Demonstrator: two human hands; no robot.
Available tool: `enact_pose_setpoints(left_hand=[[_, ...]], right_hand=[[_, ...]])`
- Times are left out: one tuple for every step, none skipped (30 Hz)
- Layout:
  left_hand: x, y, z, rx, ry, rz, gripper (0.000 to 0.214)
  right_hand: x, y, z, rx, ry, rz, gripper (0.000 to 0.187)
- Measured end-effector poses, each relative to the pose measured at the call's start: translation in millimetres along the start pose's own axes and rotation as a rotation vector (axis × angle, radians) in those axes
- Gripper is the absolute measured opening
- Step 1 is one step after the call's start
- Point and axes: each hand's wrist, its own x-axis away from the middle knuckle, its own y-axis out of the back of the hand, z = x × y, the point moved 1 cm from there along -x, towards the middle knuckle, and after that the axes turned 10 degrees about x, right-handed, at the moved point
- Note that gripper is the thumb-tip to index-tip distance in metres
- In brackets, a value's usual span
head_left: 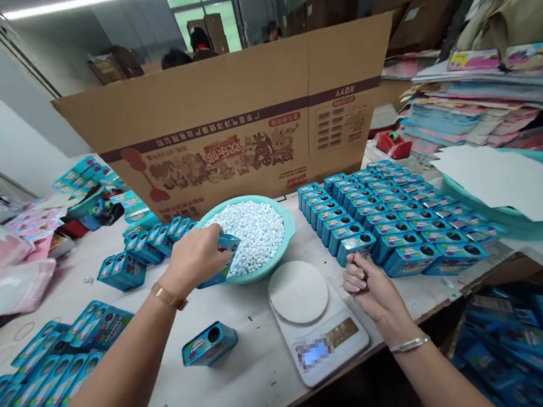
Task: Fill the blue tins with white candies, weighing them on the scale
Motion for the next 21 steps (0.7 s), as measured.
enact_pose_setpoints(left_hand=[[3, 3.7, 1, 0.021, 0.004, -0.022, 0.037], [5, 8.6, 3, 0.048, 0.012, -0.053, 0.037], [7, 13.8, 3, 0.078, 0.020, -0.090, 0.036], [9, 18.3, 4, 0.112, 0.026, -0.126, 0.036], [11, 21.3, 3, 0.157, 0.025, -0.156, 0.036], [12, 21.9, 2, 0.220, 0.016, -0.177, 0.037], [14, 19.9, 0, 0.305, 0.000, -0.193, 0.039], [16, 15.1, -3, 0.408, -0.021, -0.207, 0.041], [19, 7.6, -8, 0.520, -0.040, -0.220, 0.043], [22, -2.4, -14, 0.628, -0.053, -0.228, 0.045], [25, -14.4, -21, 0.722, -0.058, -0.232, 0.045], [28, -28.0, -29, 0.797, -0.057, -0.228, 0.044], [31, -42.7, -39, 0.854, -0.050, -0.219, 0.042], [33, -58.0, -48, 0.894, -0.037, -0.210, 0.041], [35, -73.4, -57, 0.915, -0.021, -0.202, 0.039], [36, -88.3, -65, 0.921, -0.007, -0.196, 0.038], [37, -102.0, -73, 0.917, 0.002, -0.192, 0.037], [37, -114.1, -79, 0.905, 0.002, -0.186, 0.035], [38, -123.7, -83, 0.888, -0.012, -0.183, 0.034], [38, -130.2, -85, 0.869, -0.041, -0.187, 0.035], [39, -133.0, -86, 0.849, -0.081, -0.210, 0.041]], right_hand=[[0, 2, 1, 0.000, 0.006, 0.003, 0.034], [0, 4, 3, 0.001, 0.016, 0.006, 0.034], [0, 6, 4, 0.001, 0.029, 0.007, 0.034], [0, 8, 5, -0.002, 0.044, 0.006, 0.034], [1, 9, 6, -0.005, 0.057, 0.002, 0.034], [1, 10, 7, -0.010, 0.065, -0.005, 0.034], [2, 10, 7, -0.016, 0.067, -0.011, 0.034], [3, 11, 7, -0.021, 0.066, -0.018, 0.035], [4, 12, 7, -0.027, 0.061, -0.025, 0.035], [5, 12, 6, -0.032, 0.054, -0.030, 0.036], [6, 13, 5, -0.037, 0.046, -0.036, 0.036], [7, 14, 4, -0.041, 0.039, -0.041, 0.035], [8, 15, 3, -0.043, 0.032, -0.048, 0.034], [9, 16, 3, -0.044, 0.026, -0.055, 0.034], [10, 18, 3, -0.044, 0.023, -0.062, 0.033], [12, 20, 3, -0.044, 0.022, -0.068, 0.033], [14, 22, 3, -0.045, 0.023, -0.071, 0.033], [15, 25, 4, -0.045, 0.025, -0.070, 0.032], [17, 28, 6, -0.044, 0.031, -0.068, 0.031], [19, 30, 8, -0.039, 0.037, -0.064, 0.030], [21, 33, 9, -0.034, 0.043, -0.060, 0.028]])
